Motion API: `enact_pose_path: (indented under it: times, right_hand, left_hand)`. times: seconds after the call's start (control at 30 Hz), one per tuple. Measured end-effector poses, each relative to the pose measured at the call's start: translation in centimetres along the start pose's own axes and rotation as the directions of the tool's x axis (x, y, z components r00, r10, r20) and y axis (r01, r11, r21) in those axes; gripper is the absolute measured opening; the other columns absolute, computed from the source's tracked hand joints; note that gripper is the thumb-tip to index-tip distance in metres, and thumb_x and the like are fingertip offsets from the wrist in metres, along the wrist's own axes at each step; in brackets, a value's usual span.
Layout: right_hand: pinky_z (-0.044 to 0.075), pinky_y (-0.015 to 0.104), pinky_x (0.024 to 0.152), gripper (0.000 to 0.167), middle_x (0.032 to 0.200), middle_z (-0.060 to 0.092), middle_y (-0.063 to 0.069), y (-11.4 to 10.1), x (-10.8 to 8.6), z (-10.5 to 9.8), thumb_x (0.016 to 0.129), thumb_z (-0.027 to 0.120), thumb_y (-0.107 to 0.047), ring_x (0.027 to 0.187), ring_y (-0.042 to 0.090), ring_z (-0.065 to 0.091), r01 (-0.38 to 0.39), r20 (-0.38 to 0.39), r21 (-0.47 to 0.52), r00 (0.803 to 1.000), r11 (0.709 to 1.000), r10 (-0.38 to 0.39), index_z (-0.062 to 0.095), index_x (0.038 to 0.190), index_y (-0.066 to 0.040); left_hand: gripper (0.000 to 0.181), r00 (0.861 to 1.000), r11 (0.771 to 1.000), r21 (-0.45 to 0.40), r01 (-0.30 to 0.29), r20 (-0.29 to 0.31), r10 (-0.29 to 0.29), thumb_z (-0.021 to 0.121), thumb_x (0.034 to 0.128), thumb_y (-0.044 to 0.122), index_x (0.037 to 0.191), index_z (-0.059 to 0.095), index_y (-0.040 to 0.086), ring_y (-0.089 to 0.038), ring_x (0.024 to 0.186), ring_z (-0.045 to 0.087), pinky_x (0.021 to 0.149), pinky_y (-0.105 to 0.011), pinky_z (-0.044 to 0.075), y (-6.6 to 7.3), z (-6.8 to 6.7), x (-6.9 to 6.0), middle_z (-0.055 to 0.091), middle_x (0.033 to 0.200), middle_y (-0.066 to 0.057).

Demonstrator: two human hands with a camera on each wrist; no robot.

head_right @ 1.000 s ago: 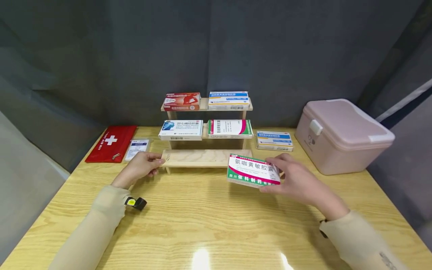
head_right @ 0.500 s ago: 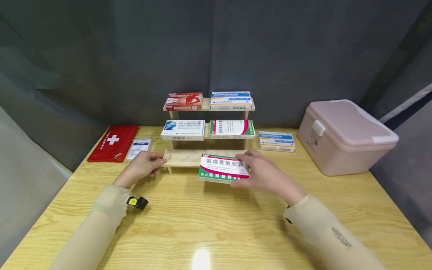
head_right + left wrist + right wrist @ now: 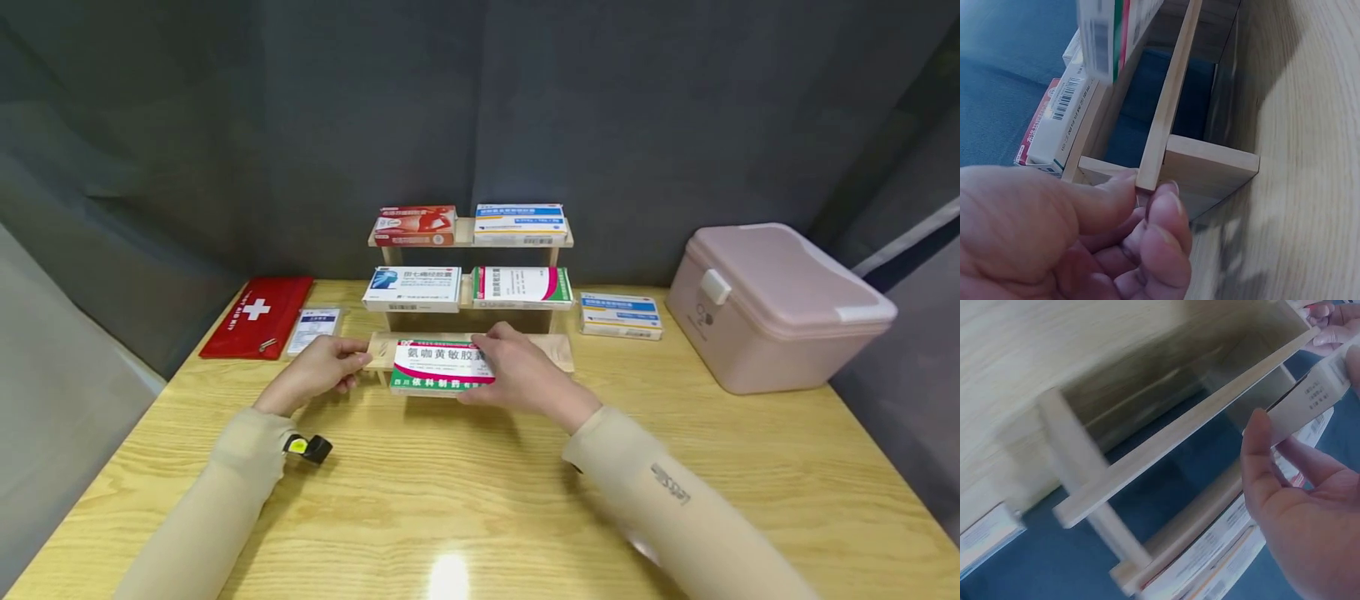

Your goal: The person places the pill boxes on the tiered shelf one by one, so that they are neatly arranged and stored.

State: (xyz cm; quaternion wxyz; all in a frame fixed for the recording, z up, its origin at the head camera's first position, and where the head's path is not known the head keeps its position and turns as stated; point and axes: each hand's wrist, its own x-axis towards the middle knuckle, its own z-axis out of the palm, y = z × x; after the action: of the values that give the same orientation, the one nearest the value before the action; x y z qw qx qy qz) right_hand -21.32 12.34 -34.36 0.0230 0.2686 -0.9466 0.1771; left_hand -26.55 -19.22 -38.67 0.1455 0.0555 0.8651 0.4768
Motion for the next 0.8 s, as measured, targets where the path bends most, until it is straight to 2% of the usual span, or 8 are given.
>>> enact_pose_path:
  times: [0.2,0.33,0.57,0.8]
  right_hand:
    - [0.049,0.035,0.085,0.089,0.121,0.056,0.016,-0.9,2.1,0.7,0.075,0.084,-0.050,0.097,0.022,0.051,-0.022,0.000,-0.012,1.000,1.000,0.022,0.053,0.138,0.005]
    - [0.048,0.038,0.091,0.088,0.125,0.054,0.018,-1.4,3.2,1.4,0.076,0.084,-0.048,0.103,0.025,0.050,-0.052,0.025,-0.012,0.998,0.999,0.052,0.052,0.139,0.005]
    - [0.046,0.037,0.094,0.088,0.127,0.053,0.018,-1.8,4.8,2.4,0.077,0.083,-0.050,0.106,0.026,0.049,-0.098,0.069,-0.047,0.992,0.994,0.101,0.052,0.141,0.001]
    - [0.042,0.042,0.103,0.090,0.137,0.047,0.023,-1.9,6.1,2.7,0.079,0.079,-0.053,0.117,0.031,0.047,-0.155,0.112,-0.048,0.981,0.987,0.160,0.048,0.144,0.000]
  left_hand:
    - [0.034,1.000,1.000,0.001,-0.003,0.014,0.003,0.058,0.1011,0.015,0.132,0.059,-0.001,-0.019,0.065,0.058,0.064,-0.032,0.053,-0.1,0.0,0.1,0.063,0.094,-0.023]
    - [0.037,1.000,1.000,0.004,0.007,0.017,-0.007,0.058,0.1014,0.015,0.135,0.057,-0.001,-0.019,0.066,0.059,0.065,-0.032,0.053,-0.1,-0.1,0.1,0.064,0.097,-0.022]
    - [0.033,1.000,1.000,-0.008,-0.005,0.023,0.005,0.057,0.1013,0.013,0.131,0.060,-0.001,-0.019,0.065,0.058,0.062,-0.030,0.052,-0.1,-0.1,0.1,0.064,0.095,-0.020]
    - [0.036,1.000,1.000,-0.022,-0.005,0.029,0.006,0.053,0.1026,0.009,0.137,0.055,-0.002,-0.017,0.064,0.057,0.059,-0.027,0.050,0.0,-0.2,0.1,0.063,0.099,-0.020]
